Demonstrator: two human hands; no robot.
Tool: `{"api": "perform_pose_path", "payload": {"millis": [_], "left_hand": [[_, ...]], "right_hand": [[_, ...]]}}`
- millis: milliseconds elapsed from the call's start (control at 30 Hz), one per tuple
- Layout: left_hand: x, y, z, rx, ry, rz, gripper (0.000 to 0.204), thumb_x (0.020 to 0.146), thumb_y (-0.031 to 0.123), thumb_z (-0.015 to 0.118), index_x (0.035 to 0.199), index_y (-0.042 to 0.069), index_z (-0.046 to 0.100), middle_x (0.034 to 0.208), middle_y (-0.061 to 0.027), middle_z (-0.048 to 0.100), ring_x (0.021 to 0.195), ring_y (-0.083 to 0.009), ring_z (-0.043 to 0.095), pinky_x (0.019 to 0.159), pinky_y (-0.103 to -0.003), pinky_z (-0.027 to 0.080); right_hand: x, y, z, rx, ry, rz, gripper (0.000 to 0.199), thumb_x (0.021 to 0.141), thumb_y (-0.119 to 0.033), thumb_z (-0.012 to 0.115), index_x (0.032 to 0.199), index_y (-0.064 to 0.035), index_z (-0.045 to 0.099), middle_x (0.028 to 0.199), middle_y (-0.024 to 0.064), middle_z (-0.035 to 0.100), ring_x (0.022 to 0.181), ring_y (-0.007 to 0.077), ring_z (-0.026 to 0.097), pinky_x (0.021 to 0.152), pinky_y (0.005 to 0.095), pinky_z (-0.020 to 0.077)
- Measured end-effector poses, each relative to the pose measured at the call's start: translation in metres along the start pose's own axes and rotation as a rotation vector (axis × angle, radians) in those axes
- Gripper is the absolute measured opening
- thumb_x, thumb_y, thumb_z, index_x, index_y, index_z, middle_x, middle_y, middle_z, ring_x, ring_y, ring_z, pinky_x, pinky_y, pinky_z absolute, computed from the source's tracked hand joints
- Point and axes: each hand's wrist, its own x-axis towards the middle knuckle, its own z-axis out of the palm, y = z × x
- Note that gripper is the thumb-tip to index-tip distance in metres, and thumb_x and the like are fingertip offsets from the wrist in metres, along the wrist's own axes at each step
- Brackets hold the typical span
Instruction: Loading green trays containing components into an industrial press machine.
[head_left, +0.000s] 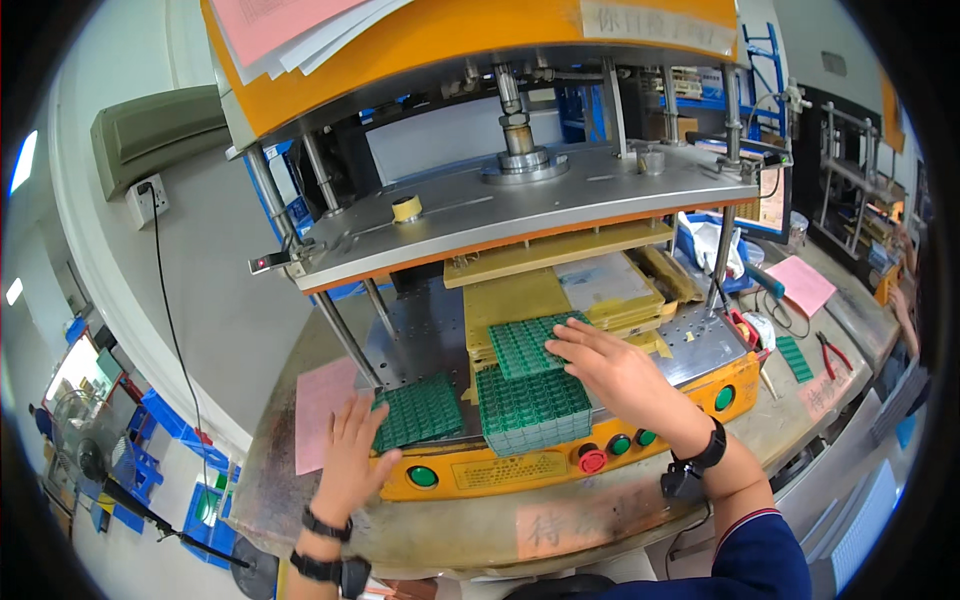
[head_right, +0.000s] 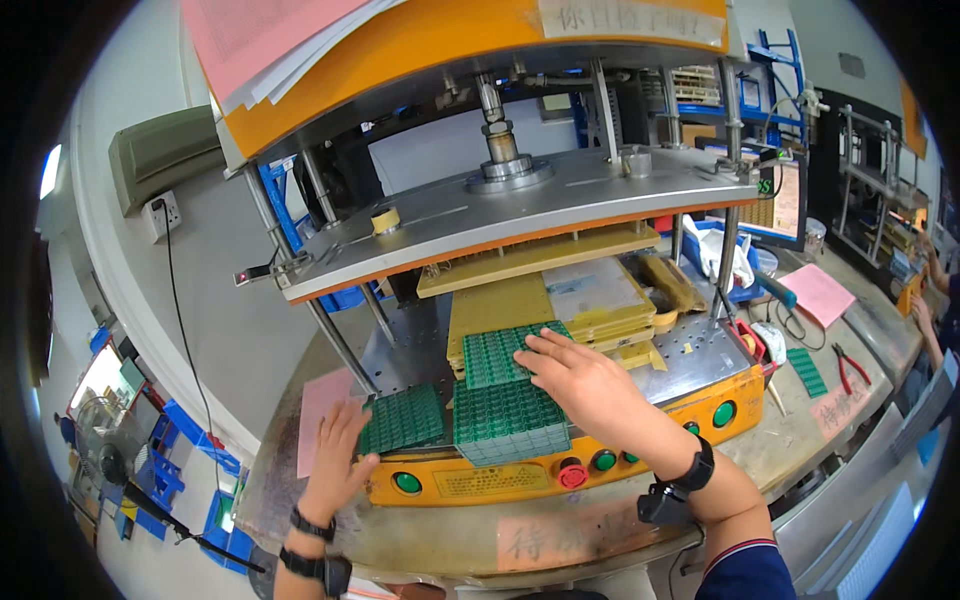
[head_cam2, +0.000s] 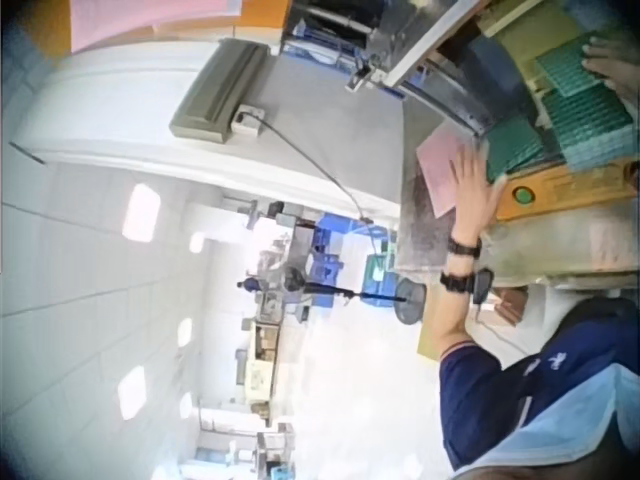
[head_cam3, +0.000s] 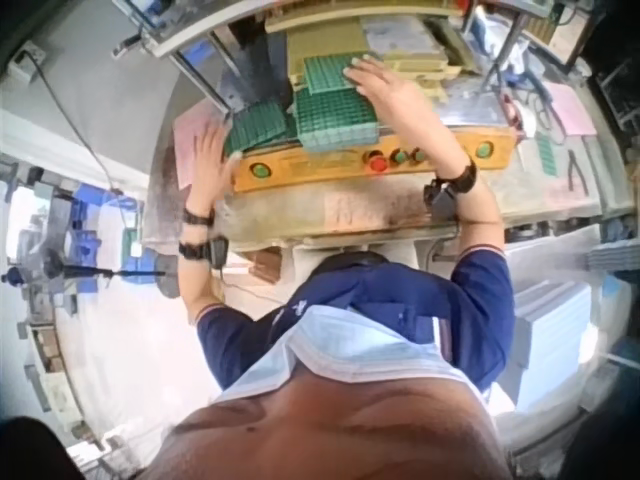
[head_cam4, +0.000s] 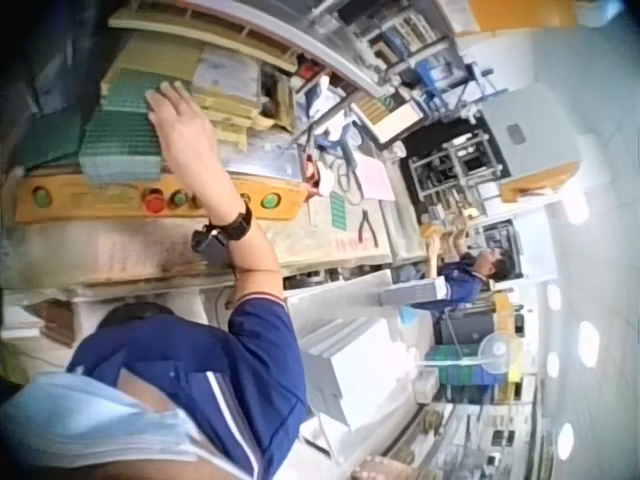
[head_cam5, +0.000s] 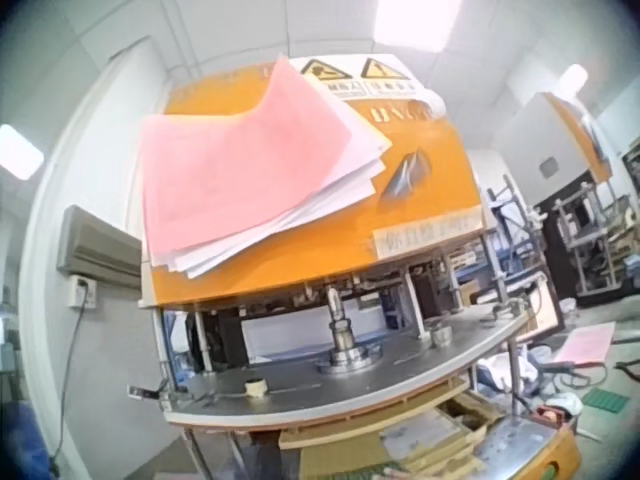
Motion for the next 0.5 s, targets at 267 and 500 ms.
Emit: {"api": "perform_pose_path", "payload": {"millis": [267,500], "left_hand": [[-0.095,0.097,0.054,-0.388,0.138,0.092,0.013,0.086,0.015,0.068,0.096,0.008,0.064,0.100,-0.0125,0.065,0.098,-0.0343,0.060,0.085,-0.043,0.045],[-0.104,0.091,0.070,-0.357,0.218,-0.133,0.013,0.086,0.016,0.069,0.093,0.007,0.065,0.102,-0.0117,0.067,0.100,-0.0337,0.060,0.087,-0.044,0.045]], "right_hand": [[0.055,0.065,0.052,0.007,-0.080,0.081,0.034,0.093,-0.018,0.061,0.125,-0.0067,0.063,0.135,0.0175,0.058,0.129,0.0351,0.051,0.102,0.0433,0.0471],[0.074,0.086,0.081,0.006,-0.126,0.116,0.035,0.094,-0.022,0.060,0.126,-0.0086,0.063,0.138,0.0150,0.056,0.131,0.0337,0.049,0.105,0.0433,0.0451]]}}
